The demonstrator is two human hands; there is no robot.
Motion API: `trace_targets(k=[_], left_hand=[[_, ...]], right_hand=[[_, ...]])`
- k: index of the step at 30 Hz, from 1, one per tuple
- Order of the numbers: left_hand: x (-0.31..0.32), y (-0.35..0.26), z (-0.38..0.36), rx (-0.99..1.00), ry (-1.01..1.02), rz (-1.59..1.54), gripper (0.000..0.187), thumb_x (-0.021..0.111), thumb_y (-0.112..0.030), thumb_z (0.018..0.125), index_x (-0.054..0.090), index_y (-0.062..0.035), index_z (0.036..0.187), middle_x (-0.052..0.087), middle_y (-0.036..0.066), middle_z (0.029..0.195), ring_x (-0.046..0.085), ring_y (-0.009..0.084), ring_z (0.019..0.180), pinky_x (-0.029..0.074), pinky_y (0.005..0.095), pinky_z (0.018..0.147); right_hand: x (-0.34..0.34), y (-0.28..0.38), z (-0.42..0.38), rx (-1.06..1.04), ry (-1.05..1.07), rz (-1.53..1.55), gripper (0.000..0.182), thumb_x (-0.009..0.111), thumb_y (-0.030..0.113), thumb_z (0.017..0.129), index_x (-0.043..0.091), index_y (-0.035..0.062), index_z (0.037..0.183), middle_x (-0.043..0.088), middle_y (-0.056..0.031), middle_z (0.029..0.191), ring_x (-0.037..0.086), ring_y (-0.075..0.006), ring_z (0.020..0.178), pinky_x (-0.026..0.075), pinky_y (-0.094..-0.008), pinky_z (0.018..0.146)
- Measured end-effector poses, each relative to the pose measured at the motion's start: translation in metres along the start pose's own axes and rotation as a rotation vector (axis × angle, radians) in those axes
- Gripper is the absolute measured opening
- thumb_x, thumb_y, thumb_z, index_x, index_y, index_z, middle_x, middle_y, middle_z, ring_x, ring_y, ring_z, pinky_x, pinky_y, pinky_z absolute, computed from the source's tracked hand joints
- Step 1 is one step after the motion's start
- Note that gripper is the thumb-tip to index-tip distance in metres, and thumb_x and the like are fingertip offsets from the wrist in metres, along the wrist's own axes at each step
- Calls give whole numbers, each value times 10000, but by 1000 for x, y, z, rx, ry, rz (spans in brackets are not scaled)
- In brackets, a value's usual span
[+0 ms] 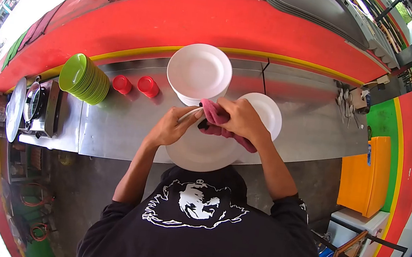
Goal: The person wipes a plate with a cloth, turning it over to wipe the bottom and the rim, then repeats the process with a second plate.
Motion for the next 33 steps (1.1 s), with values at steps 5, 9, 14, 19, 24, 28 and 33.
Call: trace_targets(k=[5, 9, 14, 19, 24, 28, 33], left_hand=[[23, -5, 13, 28, -354, -180, 440, 509, -345, 1064, 655, 50, 1193, 517, -60, 755, 432, 55, 725, 382, 256, 625], [47, 1, 23, 107, -619, -218, 461, 500, -368, 1067, 656, 66, 1058, 448, -73, 742, 354, 42, 694, 280, 251, 580], [108, 16, 35, 190, -991, -351, 435, 480, -368, 1077, 557, -7, 847, 369, -78, 724, 286, 42, 681, 222, 251, 579], [160, 16, 46, 204, -1121, -399, 417, 467, -364, 1081, 554, -10, 878, 387, -67, 747, 303, 44, 703, 248, 248, 599], [161, 6, 51, 130, -818, -395, 434, 489, -364, 1071, 610, 33, 1199, 437, -59, 797, 347, 43, 741, 316, 236, 637], [139, -4, 49, 33, -595, -321, 410, 520, -337, 1061, 606, -11, 1296, 576, -24, 876, 473, 55, 797, 398, 225, 710], [145, -12, 50, -54, -412, -104, 343, 523, -299, 1058, 640, -15, 1211, 661, 28, 894, 555, 111, 822, 468, 272, 770]], right_hand=[[-18, -27, -22, 204, -463, 536, 323, 843, 129, 766, 614, -11, 946, 676, -138, 745, 680, -221, 710, 529, -340, 675], [25, -72, -40, 259, -824, 767, 318, 789, 64, 837, 639, -61, 1088, 720, -93, 980, 678, -143, 889, 541, -289, 791], [58, -72, -56, 416, -1063, 1089, 279, 692, 46, 913, 618, -52, 1164, 686, -89, 1102, 650, -151, 976, 500, -276, 864], [72, -83, -73, 509, -1091, 1297, 291, 659, 54, 936, 604, -50, 1202, 663, -100, 1164, 617, -145, 1064, 483, -285, 910], [67, -121, -100, 496, -1033, 1240, 324, 671, 43, 925, 592, -54, 1224, 673, -107, 1155, 637, -150, 1038, 499, -300, 906], [43, -137, -122, 430, -823, 1095, 343, 690, 43, 909, 589, -68, 1218, 687, -105, 1121, 659, -159, 996, 517, -307, 887], [26, -156, -134, 285, -561, 809, 431, 783, 108, 833, 613, -62, 1191, 718, -122, 1033, 683, -169, 929, 535, -324, 827]])
Point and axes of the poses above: each hand's wrist, its own z-axis towards the middle knuckle, its own x-axis out of the palm, y = z × x, the point moved 1 cm from there along z, towards the middle knuckle
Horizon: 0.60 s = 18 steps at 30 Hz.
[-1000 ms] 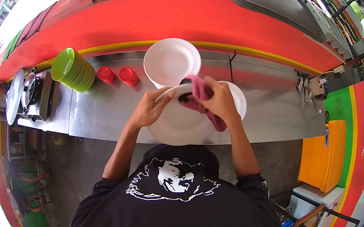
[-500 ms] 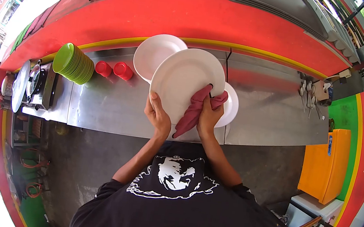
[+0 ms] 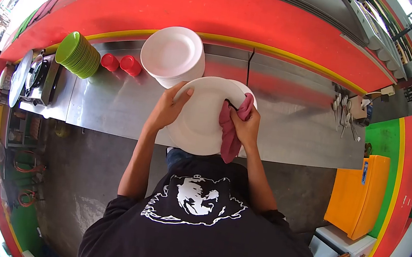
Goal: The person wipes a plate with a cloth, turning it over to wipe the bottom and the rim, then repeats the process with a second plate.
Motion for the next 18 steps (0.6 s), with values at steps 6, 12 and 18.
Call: trace_targets(k=[6, 12, 18], left_hand=[[16, -11, -10, -30, 194, 43, 314, 542, -276, 1047, 653, 11, 1110, 679, 78, 844, 573, 118, 786, 496, 312, 757], [15, -13, -16, 101, -4, 63, 293, 572, -260, 1038, 671, 2, 1124, 592, 18, 778, 503, 78, 755, 451, 267, 696], [45, 24, -22, 134, -513, -296, 385, 557, -321, 1050, 662, 39, 1133, 536, -68, 823, 432, 49, 776, 376, 210, 697]], right_hand=[[-20, 51, 13, -63, 237, -446, 438, 807, 96, 804, 647, -45, 1186, 735, -120, 1014, 697, -178, 904, 548, -330, 823], [-23, 28, 15, -85, 90, -141, 386, 809, 121, 805, 652, -23, 1128, 718, -106, 894, 676, -135, 859, 529, -296, 783], [6, 8, -6, 25, -316, 266, 305, 701, 25, 886, 625, -62, 1168, 695, -96, 1080, 647, -144, 972, 500, -283, 879]])
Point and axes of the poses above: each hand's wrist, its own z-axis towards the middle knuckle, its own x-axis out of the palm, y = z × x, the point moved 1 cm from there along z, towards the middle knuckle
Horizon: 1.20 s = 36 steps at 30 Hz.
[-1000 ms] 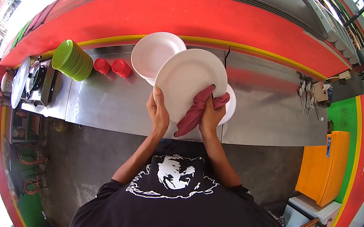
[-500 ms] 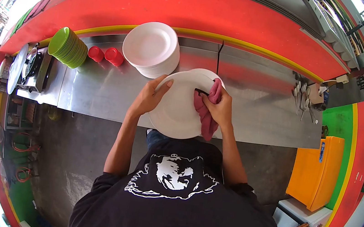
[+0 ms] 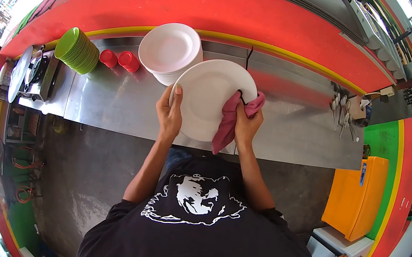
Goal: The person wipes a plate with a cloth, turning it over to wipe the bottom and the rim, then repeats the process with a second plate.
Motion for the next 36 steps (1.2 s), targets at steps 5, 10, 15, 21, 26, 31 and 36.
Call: trace_targets(k=[5, 10, 15, 21, 26, 31, 36], left_hand=[[22, 27, -31, -2, -304, -164, 392, 528, -390, 1055, 609, -8, 1086, 562, -27, 897, 478, 54, 844, 406, 220, 774], [10, 19, -20, -43, -121, -14, 378, 549, -317, 1052, 626, 39, 1153, 629, 7, 912, 521, 67, 865, 434, 231, 772], [-22, -18, 13, -69, 254, 124, 329, 591, -268, 1026, 633, 8, 1201, 708, 71, 937, 599, 112, 837, 490, 270, 763], [-32, -25, 16, 2, 564, 474, 212, 598, -189, 1002, 638, -9, 1106, 624, 214, 706, 603, 302, 583, 479, 366, 595], [-24, -33, 2, 110, 639, 419, 173, 589, -163, 1004, 649, -2, 1027, 567, 216, 652, 529, 310, 524, 444, 369, 548], [-30, -35, 4, 143, 346, 348, 235, 575, -209, 1029, 652, 10, 998, 564, 65, 626, 428, 133, 552, 368, 292, 533], [-20, 10, -2, 26, -121, -68, 375, 551, -345, 1052, 637, 1, 937, 492, -95, 755, 355, 25, 692, 269, 234, 568]], right_hand=[[16, -20, -26, 78, -185, 133, 304, 659, 23, 915, 603, -55, 1204, 673, -102, 1128, 632, -162, 1007, 488, -300, 899], [6, -29, -21, 79, -124, 62, 299, 663, 21, 904, 607, -64, 1185, 680, -113, 1114, 638, -171, 1012, 490, -308, 908], [-10, -1, -9, -10, 184, -115, 347, 718, 56, 881, 608, -74, 1184, 696, -102, 1073, 659, -159, 968, 517, -301, 876], [-9, 29, 0, -190, 446, -492, 377, 826, 163, 793, 656, -11, 1082, 714, -164, 845, 713, -190, 795, 543, -333, 739], [-2, 51, -1, -238, 601, -781, 324, 844, 175, 777, 615, -3, 923, 697, -154, 778, 693, -187, 697, 515, -353, 627], [-6, 15, 2, -132, 359, -236, 299, 787, 114, 840, 661, -34, 1067, 728, -97, 888, 673, -141, 802, 542, -316, 729], [9, -10, -30, -26, 62, -114, 462, 713, 68, 876, 534, -97, 1269, 649, -150, 1172, 613, -184, 1072, 478, -321, 940]])
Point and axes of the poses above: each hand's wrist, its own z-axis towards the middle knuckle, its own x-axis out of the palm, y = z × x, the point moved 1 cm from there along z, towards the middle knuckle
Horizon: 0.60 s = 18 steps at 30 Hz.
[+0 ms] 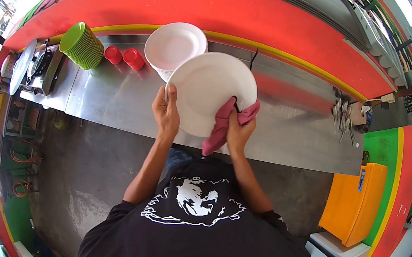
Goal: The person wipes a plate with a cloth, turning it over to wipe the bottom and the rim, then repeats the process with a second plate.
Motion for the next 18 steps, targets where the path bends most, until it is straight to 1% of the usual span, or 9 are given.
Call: trace_targets(k=[2, 3, 5, 8, 9, 11, 14, 15, 18], left_hand=[[13, 8, -13, -101, -129, -136, 385, 546, -406, 1042, 606, -28, 1003, 582, -25, 860, 487, 57, 771, 398, 246, 648], [21, 7, -21, -140, -187, -211, 380, 548, -411, 1038, 592, -34, 1036, 612, 3, 913, 543, 82, 811, 453, 262, 695], [23, 16, -30, -223, -259, -310, 396, 550, -426, 1030, 558, -47, 1142, 659, 79, 1068, 641, 152, 921, 544, 312, 805], [25, 15, -33, -259, -370, -346, 408, 535, -428, 1035, 555, -44, 1170, 663, 91, 1105, 650, 163, 933, 553, 320, 806], [26, 14, -33, -260, -347, -351, 412, 530, -427, 1037, 553, -43, 1181, 665, 95, 1109, 653, 166, 938, 555, 319, 807], [25, 11, -31, -257, -311, -365, 420, 521, -426, 1041, 547, -40, 1204, 669, 102, 1117, 658, 171, 947, 558, 319, 808], [21, 11, -29, -200, -243, -237, 415, 513, -415, 1047, 546, -35, 1211, 673, 107, 1104, 657, 169, 940, 556, 317, 808], [22, 6, -27, -202, -221, -225, 408, 512, -412, 1050, 555, -29, 1184, 673, 91, 1061, 642, 147, 912, 543, 297, 791], [25, -3, -24, -202, -121, -154, 400, 509, -401, 1057, 579, -13, 1118, 670, 53, 960, 604, 96, 854, 509, 252, 757]], right_hand=[[17, -7, -19, -37, -116, 54, 574, 707, 70, 878, 442, -94, 1360, 586, -174, 1248, 569, -208, 1154, 442, -328, 991], [24, 2, -28, 11, -100, 63, 681, 687, 64, 885, 321, -83, 1441, 489, -196, 1317, 494, -236, 1239, 387, -335, 1045], [29, -3, -46, -81, -76, -65, 670, 667, 61, 893, 322, -83, 1449, 467, -198, 1318, 473, -237, 1249, 371, -334, 1055], [23, 8, -46, -225, 79, -368, 698, 633, 80, 895, 296, -86, 1483, 307, -301, 1485, 382, -360, 1368, 240, -497, 1149], [24, 24, -43, -371, 97, -605, 712, 636, 88, 888, 294, -89, 1488, 259, -324, 1518, 361, -395, 1386, 203, -548, 1156], [24, 28, -40, -549, 248, -822, 785, 649, 152, 850, 290, -92, 1505, 139, -354, 1590, 260, -495, 1438, 89, -701, 1135], [26, 27, -42, -484, 493, -999, 776, 623, 158, 846, 305, -50, 1523, 196, -299, 1605, 188, -451, 1496, 77, -695, 1141], [26, 25, -42, -495, 510, -1007, 784, 605, 201, 849, 298, -71, 1517, 240, -274, 1599, 183, -452, 1492, 98, -669, 1159], [24, 20, -38, -511, 717, -799, 735, 598, 202, 850, 349, -103, 1470, 318, -306, 1543, 265, -465, 1454, 183, -605, 1177]])
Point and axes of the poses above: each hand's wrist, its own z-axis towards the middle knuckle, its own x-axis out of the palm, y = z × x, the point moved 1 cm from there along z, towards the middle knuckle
